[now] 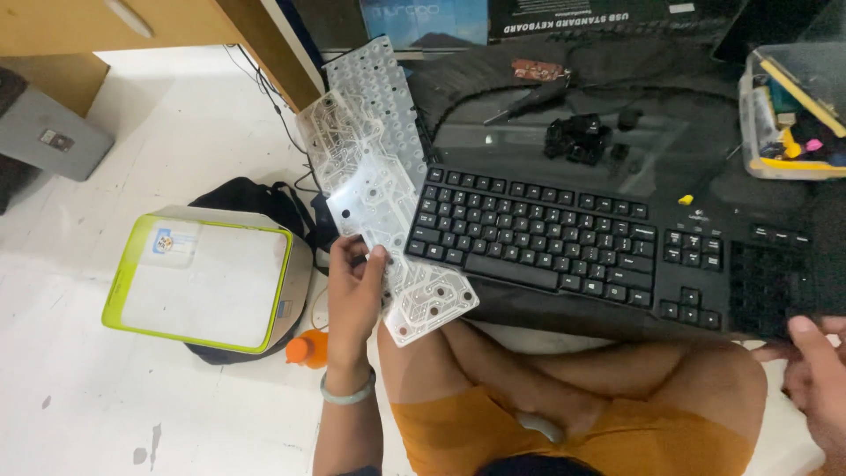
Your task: Manually reinserting individual keycaps into a computer keyboard frame.
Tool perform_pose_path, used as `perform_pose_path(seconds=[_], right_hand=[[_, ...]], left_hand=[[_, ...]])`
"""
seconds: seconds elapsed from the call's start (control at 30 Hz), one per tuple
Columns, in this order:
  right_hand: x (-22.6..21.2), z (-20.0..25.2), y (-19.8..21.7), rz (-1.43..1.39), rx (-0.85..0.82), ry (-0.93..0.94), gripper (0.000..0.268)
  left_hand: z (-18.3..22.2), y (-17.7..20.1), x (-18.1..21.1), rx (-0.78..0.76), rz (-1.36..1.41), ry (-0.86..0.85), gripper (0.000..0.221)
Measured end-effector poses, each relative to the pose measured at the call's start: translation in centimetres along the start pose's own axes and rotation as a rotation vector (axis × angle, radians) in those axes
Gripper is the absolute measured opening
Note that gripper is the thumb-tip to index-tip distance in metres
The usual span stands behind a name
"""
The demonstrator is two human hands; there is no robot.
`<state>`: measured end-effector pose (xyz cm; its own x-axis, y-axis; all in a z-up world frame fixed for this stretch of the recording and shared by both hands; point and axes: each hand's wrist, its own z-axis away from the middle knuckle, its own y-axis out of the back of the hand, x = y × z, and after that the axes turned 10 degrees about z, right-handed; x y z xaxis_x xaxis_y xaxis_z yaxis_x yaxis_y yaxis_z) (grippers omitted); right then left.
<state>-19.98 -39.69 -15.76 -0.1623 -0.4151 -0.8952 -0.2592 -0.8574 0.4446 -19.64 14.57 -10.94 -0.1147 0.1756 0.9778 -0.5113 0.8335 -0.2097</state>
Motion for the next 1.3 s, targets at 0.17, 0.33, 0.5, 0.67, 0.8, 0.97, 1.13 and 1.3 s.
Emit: perform_pose_path(seconds=[0.17, 0.33, 0.5, 0.67, 0.8, 0.97, 1.13, 1.3], right_hand=[[3.5, -1.8, 1.0, -0.205, -0.084, 0.032, 0.028], [1.9, -0.4, 0.2, -0.307, -0.076, 0.038, 0.028], [5.6, -1.2, 0.3, -0.521, -0.116, 0.072, 0.024], [4.8, -2.0, 1.4, -0.544, -0.183, 0.117, 0.029], [8.5, -3.1, 2.5, -0.512, -0.192, 0.097, 0.036], [9.7, -3.5, 2.4, -0.563, -0.197, 0.120, 0.045], [8.8, -3.6, 2.1, -0.526, -0.172, 0.113, 0.044], [4.5, -2.4, 1.1, -0.642, -0.144, 0.216, 0.023]], left_hand=[[-0.7, 0.3, 0.5, 0.020, -0.117, -0.083, 0.039], [-2.1, 0.4, 1.6, 0.065, -0.164, -0.050, 0.038], [-3.8, -0.4, 2.3, 0.095, -0.167, -0.154, 0.022], [-6.2, -0.4, 1.9, 0.092, -0.122, -0.193, 0.022], [-9.0, 0.1, 1.6, 0.076, -0.074, -0.197, 0.024], [-11.1, 0.4, 1.0, 0.049, 0.130, -0.060, 0.025], [-12.6, -0.2, -0.3, 0.057, 0.248, 0.031, 0.021], [-12.2, -1.8, 0.8, 0.043, 0.098, 0.098, 0.036]])
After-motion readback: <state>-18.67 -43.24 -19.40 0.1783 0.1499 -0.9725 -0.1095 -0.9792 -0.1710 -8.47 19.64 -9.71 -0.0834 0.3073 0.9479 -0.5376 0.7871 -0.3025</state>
